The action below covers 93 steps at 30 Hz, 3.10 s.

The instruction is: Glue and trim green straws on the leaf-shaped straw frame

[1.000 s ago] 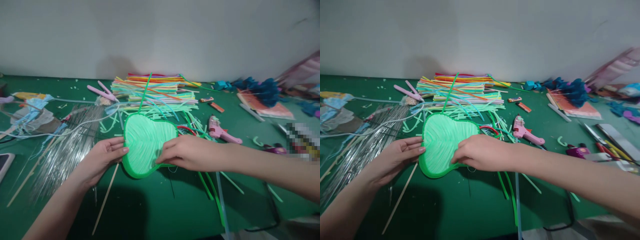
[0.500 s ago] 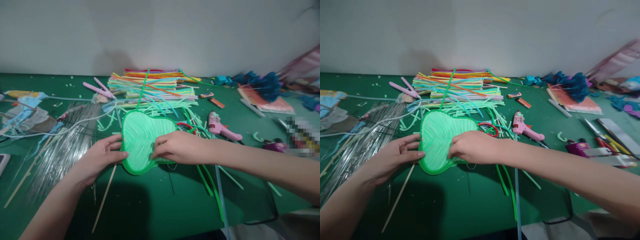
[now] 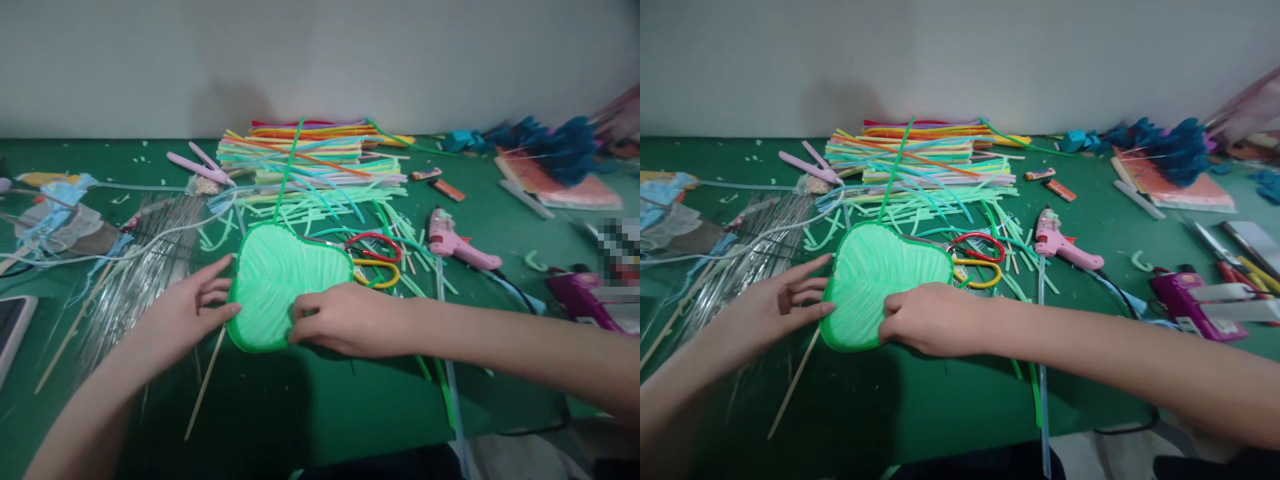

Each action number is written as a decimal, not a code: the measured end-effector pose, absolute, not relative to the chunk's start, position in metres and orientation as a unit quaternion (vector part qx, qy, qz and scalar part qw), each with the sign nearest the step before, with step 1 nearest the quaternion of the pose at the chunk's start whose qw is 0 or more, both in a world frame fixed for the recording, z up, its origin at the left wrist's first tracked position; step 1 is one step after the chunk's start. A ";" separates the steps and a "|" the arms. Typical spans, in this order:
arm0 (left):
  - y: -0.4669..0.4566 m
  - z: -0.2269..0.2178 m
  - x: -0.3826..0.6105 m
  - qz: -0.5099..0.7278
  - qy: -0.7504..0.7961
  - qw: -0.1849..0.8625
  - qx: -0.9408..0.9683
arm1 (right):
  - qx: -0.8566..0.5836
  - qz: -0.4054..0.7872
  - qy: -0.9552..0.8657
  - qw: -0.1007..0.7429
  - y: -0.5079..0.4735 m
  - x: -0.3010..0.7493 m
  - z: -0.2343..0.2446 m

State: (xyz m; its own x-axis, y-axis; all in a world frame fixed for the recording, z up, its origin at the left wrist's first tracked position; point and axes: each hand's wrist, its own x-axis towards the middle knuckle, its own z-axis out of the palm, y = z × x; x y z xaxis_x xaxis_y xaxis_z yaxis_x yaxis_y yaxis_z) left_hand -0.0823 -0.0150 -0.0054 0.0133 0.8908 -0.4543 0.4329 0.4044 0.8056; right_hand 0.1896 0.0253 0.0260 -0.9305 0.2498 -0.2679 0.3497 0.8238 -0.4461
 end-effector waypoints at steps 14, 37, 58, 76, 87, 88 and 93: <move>-0.055 -0.039 -0.098 0.168 0.541 0.112 0.816 | 0.177 -0.212 0.960 0.053 0.034 0.190 0.013; -0.055 -0.046 -0.093 0.171 0.478 0.046 0.860 | 0.179 -0.160 0.970 0.038 0.027 0.188 0.012; -0.089 -0.041 -0.073 0.087 0.399 -0.024 0.913 | 0.176 -0.129 0.972 0.086 0.012 0.189 0.012; -0.060 -0.048 -0.083 0.127 0.522 0.051 0.842 | 0.177 -0.145 0.971 0.074 0.012 0.191 0.010; -0.053 -0.049 -0.080 0.164 0.552 0.045 0.816 | 0.173 -0.135 0.973 0.076 0.012 0.189 0.009; -0.053 -0.049 -0.081 0.178 0.560 0.047 0.808 | 0.173 -0.134 0.973 0.073 0.011 0.190 0.008; -0.054 -0.043 -0.080 0.202 0.573 0.047 0.793 | 0.171 -0.123 0.975 0.066 0.011 0.190 0.007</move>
